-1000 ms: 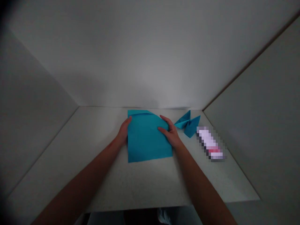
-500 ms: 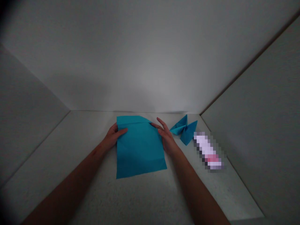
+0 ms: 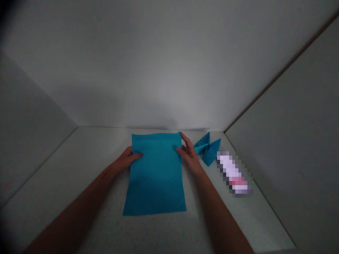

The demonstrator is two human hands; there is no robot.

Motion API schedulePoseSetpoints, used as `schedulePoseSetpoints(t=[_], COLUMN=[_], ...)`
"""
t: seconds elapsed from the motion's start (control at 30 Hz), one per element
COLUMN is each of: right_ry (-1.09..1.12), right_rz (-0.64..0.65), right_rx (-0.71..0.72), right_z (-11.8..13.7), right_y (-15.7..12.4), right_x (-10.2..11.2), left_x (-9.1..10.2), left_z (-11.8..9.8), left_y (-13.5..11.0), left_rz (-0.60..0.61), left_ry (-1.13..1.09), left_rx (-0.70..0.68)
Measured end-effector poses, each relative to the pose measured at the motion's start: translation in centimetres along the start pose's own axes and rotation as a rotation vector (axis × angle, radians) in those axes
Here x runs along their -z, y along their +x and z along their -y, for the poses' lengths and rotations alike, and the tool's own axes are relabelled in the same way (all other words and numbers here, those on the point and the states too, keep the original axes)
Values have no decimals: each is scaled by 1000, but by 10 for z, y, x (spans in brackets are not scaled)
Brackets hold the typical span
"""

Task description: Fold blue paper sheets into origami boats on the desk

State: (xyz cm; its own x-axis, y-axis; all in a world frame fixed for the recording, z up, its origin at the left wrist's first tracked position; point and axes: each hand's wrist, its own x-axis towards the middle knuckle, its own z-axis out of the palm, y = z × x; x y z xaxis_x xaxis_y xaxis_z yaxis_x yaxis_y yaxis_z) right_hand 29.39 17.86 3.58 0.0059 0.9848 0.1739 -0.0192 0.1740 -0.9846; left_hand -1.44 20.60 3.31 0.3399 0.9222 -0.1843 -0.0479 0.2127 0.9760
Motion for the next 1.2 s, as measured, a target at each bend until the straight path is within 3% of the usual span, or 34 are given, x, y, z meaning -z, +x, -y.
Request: schedulePoseSetpoints(t=[0.2, 0.4, 0.53, 0.77, 1.0, 1.2], right_ry=[70, 15, 5, 8, 16, -15], right_rz=[-36, -132, -64, 85, -101, -81], right_rx=[-176, -284, -317, -171, 0, -16], right_z=[-5, -4, 0, 1, -20, -21], right_y=[1, -2, -4, -3, 9, 8], right_x=[-3, -8, -11, -13, -4, -1], left_x=[-2, -11, -14, -13, -11, -8], left_z=[-2, -7, -6, -1, 5, 11], left_y=[4, -1, 1, 6, 9, 12], left_rz=[-168, -74, -172, -353, -340, -308], left_ry=[-25, -30, -61, -66, -68, -30], left_rx=[-52, -45, -131, -94, -97, -114])
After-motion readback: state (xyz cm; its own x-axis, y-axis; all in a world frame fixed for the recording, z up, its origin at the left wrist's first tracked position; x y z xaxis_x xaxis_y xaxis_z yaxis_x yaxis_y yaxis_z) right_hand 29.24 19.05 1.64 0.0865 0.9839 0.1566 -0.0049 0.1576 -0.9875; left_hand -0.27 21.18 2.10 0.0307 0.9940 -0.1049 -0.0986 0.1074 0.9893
